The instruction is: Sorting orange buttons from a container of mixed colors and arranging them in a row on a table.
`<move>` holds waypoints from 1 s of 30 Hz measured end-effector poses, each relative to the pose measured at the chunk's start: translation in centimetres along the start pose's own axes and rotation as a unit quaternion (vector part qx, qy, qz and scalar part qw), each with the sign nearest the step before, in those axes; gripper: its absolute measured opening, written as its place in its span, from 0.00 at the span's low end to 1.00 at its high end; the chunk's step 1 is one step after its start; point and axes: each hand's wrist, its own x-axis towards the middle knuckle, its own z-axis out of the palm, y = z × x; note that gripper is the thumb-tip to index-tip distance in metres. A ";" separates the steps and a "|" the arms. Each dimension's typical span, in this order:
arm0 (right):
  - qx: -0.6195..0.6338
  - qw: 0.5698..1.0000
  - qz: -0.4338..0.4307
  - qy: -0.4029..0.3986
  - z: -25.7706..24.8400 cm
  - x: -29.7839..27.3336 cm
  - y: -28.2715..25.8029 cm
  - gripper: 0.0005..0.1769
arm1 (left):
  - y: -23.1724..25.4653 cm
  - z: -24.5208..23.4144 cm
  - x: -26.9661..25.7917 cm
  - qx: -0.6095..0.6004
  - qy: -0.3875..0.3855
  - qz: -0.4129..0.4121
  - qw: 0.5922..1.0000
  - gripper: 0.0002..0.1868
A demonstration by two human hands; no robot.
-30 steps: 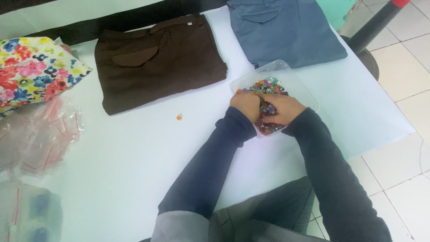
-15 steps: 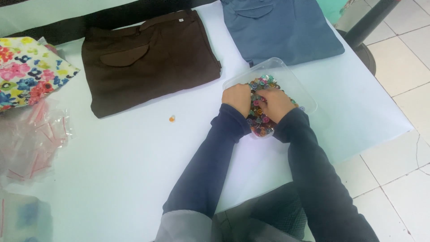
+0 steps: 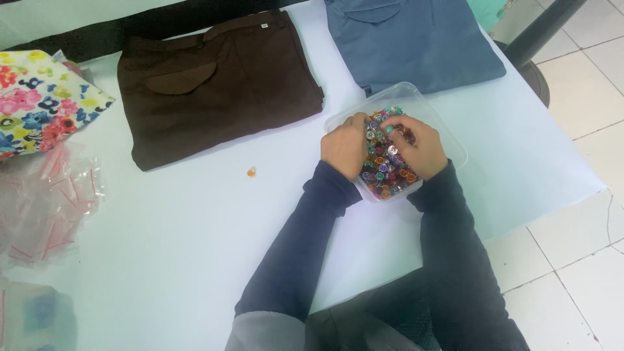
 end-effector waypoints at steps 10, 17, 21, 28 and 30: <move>0.093 0.995 0.022 0.016 0.1 0.1 1.0 0.18 | -0.2 0.0 -0.1 -0.006 0.004 0.027 1.000 0.12; 0.017 0.997 -0.078 -0.001 0.4 -0.1 0.5 0.22 | 0.2 -0.9 -0.4 -0.048 0.019 0.017 0.999 0.15; -0.158 0.977 -0.121 -0.070 1.7 0.3 2.2 0.16 | -0.4 2.4 -0.1 0.044 0.011 -0.003 0.999 0.04; -0.304 0.943 -0.032 -0.132 2.8 1.4 5.2 0.17 | -0.4 5.4 0.7 0.088 0.020 -0.045 0.995 0.06; -0.331 0.938 -0.036 -0.099 2.9 1.2 5.2 0.12 | -0.7 5.6 0.8 0.079 0.016 -0.024 0.996 0.06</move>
